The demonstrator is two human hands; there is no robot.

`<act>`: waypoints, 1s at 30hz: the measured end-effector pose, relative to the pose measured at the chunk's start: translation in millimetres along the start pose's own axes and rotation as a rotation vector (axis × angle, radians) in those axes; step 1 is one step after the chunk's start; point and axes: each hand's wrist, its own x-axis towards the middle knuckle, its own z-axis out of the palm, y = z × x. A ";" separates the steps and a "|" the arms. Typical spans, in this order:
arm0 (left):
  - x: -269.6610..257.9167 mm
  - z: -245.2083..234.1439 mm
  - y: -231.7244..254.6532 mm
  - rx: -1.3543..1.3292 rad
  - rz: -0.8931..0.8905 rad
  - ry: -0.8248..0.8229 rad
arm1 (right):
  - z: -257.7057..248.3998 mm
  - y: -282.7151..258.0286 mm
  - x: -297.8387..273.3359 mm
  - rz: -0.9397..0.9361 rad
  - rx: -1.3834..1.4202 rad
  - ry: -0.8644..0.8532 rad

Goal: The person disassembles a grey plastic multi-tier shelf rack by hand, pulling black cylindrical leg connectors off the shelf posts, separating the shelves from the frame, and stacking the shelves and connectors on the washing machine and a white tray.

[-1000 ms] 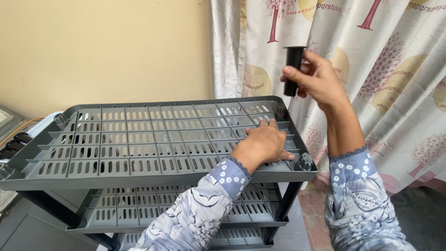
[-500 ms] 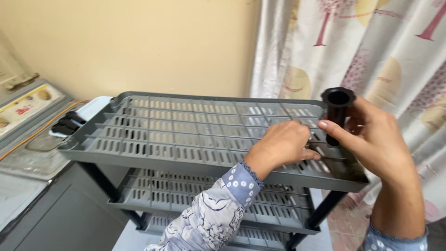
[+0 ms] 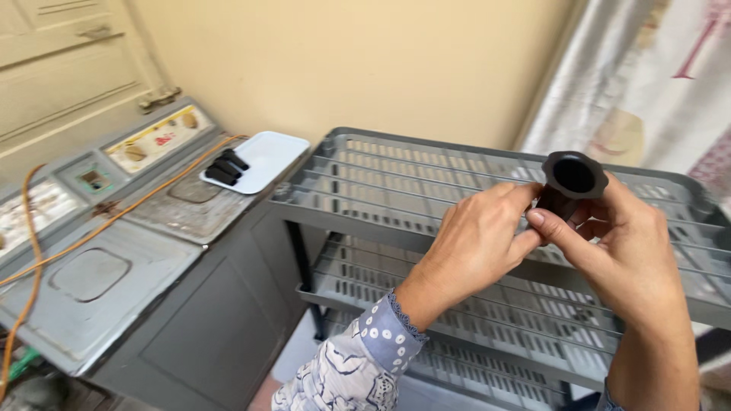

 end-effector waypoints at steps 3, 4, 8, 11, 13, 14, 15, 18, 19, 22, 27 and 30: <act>-23.7 -47.8 -12.7 0.023 -0.028 0.031 | 44.7 -38.7 -1.2 -0.018 0.013 -0.016; -32.2 -63.0 -17.6 0.043 -0.046 0.033 | 60.1 -51.4 -2.1 -0.021 0.026 -0.029; -68.6 -124.6 -41.1 0.033 -0.088 0.069 | 124.1 -99.1 -1.1 -0.077 0.141 -0.067; -93.3 -166.2 -61.2 0.009 -0.094 0.122 | 171.7 -131.2 -0.6 -0.063 0.230 -0.088; -108.5 -189.6 -74.8 0.013 -0.124 0.144 | 201.8 -149.4 -0.8 -0.081 0.254 -0.099; -116.9 -201.2 -81.2 0.023 -0.118 0.169 | 216.7 -158.5 -1.0 -0.089 0.265 -0.105; -125.4 -211.5 -87.7 0.032 -0.113 0.195 | 230.9 -166.1 -0.9 -0.109 0.254 -0.104; -148.5 -243.1 -108.0 0.067 -0.128 0.247 | 271.1 -187.5 1.1 -0.184 0.218 -0.113; -155.2 -252.6 -115.0 0.078 -0.137 0.261 | 283.1 -193.2 2.4 -0.218 0.202 -0.124; -172.3 -280.0 -138.0 0.116 -0.187 0.299 | 321.5 -207.7 9.4 -0.228 0.260 -0.182; -196.4 -319.4 -186.5 0.103 -0.298 0.334 | 391.1 -218.5 27.9 -0.162 0.411 -0.298; -206.6 -335.5 -226.5 0.147 -0.346 0.378 | 436.5 -212.0 43.1 -0.130 0.446 -0.348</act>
